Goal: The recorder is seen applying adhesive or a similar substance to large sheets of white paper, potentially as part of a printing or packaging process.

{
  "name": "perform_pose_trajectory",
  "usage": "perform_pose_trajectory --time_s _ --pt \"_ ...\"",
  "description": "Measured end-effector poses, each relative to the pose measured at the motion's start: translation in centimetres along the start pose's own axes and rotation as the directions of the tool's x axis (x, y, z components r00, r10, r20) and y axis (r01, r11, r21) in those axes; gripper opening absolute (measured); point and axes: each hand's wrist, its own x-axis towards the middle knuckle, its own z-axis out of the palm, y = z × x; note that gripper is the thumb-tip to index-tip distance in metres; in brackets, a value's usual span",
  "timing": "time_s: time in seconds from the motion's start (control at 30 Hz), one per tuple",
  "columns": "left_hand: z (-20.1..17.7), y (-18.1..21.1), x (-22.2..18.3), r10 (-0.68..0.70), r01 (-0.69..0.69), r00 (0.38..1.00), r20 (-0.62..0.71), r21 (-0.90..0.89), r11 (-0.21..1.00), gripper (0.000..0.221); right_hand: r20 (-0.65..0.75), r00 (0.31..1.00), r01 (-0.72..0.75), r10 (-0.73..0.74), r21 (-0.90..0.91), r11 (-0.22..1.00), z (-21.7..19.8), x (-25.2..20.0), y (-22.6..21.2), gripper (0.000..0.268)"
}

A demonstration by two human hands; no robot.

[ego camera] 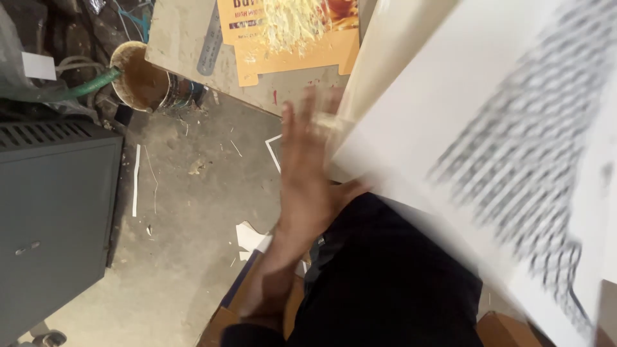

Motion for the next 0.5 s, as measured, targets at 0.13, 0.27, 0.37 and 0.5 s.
perform_pose_trajectory --time_s 0.13,0.27,0.37,0.5 --pt "2.9 1.3 -2.8 -0.521 0.351 0.832 -0.192 -0.544 0.762 0.104 -0.066 0.997 -0.031 0.042 0.166 0.986 2.7 0.1 4.0 0.046" --pt "5.6 2.1 -5.1 -0.578 0.359 0.816 0.005 -0.788 0.501 0.100 -0.172 0.979 0.162 -0.114 0.305 0.938 3.2 1.0 5.3 0.049" --pt "6.1 2.9 -3.1 -0.548 0.353 0.835 0.052 -0.814 0.461 0.102 -0.102 0.985 -0.097 0.141 0.352 0.931 3.6 1.4 6.7 0.067" --pt "7.3 3.5 -0.1 -0.513 0.432 0.850 0.117 -0.712 0.553 0.113 -0.242 0.970 0.099 -0.021 0.317 0.943 1.3 2.6 5.2 0.063"
